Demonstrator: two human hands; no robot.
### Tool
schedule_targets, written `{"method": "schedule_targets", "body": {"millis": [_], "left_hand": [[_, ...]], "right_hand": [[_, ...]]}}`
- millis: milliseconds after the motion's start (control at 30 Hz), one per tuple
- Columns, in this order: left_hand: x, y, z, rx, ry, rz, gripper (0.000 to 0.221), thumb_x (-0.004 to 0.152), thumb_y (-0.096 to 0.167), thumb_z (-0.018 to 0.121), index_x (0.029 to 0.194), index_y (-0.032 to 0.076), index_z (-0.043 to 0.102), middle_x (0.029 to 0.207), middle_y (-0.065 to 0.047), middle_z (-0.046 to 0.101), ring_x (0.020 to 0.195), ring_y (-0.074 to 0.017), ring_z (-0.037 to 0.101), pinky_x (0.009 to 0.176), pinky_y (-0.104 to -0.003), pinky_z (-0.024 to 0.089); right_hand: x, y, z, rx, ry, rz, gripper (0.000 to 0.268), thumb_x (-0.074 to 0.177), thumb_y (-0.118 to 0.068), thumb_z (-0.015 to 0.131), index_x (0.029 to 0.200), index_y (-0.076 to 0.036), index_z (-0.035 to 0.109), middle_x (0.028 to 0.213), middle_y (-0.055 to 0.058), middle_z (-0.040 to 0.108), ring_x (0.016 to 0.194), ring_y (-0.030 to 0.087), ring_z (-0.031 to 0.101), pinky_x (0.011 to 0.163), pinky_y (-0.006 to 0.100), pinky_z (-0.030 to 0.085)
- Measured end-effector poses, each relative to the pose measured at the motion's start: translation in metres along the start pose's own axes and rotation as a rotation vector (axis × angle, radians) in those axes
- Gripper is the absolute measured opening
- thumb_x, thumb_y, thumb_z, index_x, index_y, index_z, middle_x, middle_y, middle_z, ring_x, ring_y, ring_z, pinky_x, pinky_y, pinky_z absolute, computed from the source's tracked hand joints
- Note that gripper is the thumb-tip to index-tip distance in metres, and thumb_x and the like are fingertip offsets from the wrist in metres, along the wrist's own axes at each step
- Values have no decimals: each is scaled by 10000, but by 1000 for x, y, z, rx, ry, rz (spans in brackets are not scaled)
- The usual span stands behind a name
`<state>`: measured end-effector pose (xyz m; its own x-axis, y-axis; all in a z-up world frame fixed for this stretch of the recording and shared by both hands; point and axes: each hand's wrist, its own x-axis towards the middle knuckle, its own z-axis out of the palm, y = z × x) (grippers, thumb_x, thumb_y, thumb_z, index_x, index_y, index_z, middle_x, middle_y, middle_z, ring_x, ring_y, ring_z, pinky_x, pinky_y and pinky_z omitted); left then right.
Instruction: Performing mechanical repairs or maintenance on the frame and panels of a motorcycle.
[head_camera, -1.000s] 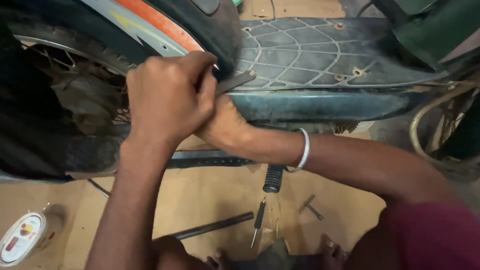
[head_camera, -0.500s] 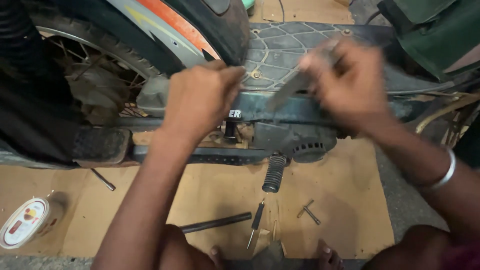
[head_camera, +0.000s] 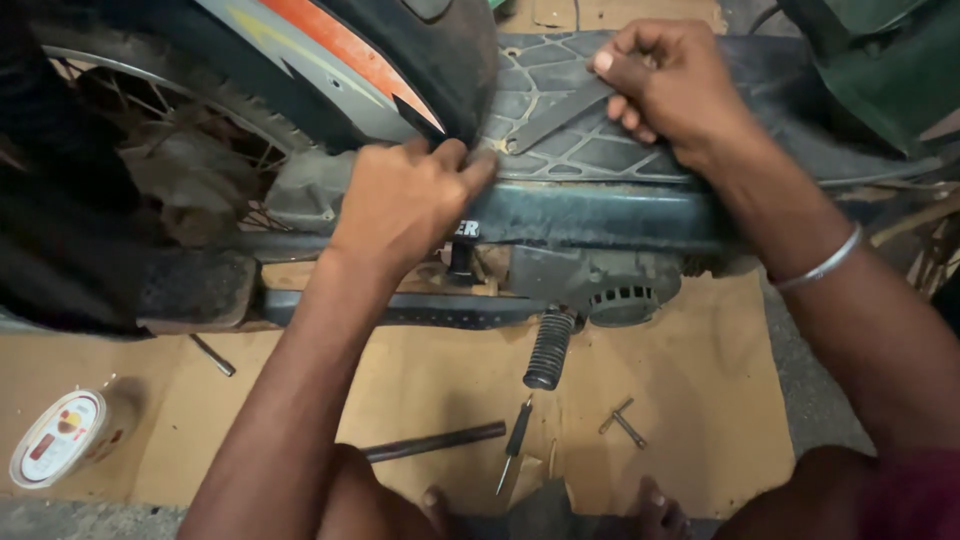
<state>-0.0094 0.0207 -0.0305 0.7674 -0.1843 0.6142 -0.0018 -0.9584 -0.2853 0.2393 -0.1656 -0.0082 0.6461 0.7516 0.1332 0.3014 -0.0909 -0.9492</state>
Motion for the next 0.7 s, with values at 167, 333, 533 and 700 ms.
{"method": "schedule_targets", "body": {"millis": [167, 333, 533, 700], "left_hand": [[6, 7, -7, -36, -20, -13, 303, 820, 176, 669, 1102, 207, 774, 784, -54, 686, 643, -252, 695, 505, -395, 504], [16, 9, -9, -460, -195, -275, 129, 930, 240, 691, 988, 159, 772, 720, -201, 689, 674, -444, 660, 593, -559, 496], [10, 17, -1, -475, -335, -269, 261, 1021, 274, 625, 1023, 38, 736, 694, -215, 664, 650, -452, 642, 603, -574, 477], [9, 19, 0, -445, -297, -196, 320, 958, 196, 628, 1183, -17, 707, 662, -213, 669, 591, -436, 646, 520, -568, 457]], "right_hand": [[18, -6, -6, -76, -93, 35, 118, 1051, -194, 670, 1067, -79, 689, 698, 6, 630, 510, 38, 517, 404, 196, 357], [26, -9, -6, -230, -102, 82, 125, 1020, -194, 720, 1087, -89, 721, 750, 0, 666, 547, 31, 480, 442, 200, 338], [46, -10, 0, -447, -93, 43, 194, 977, -245, 777, 1091, -90, 749, 815, 31, 667, 641, 82, 542, 532, 262, 432], [36, -28, 11, -637, -173, -11, 295, 897, -259, 796, 1160, -134, 749, 962, 18, 702, 794, 152, 621, 674, 303, 504]]}}
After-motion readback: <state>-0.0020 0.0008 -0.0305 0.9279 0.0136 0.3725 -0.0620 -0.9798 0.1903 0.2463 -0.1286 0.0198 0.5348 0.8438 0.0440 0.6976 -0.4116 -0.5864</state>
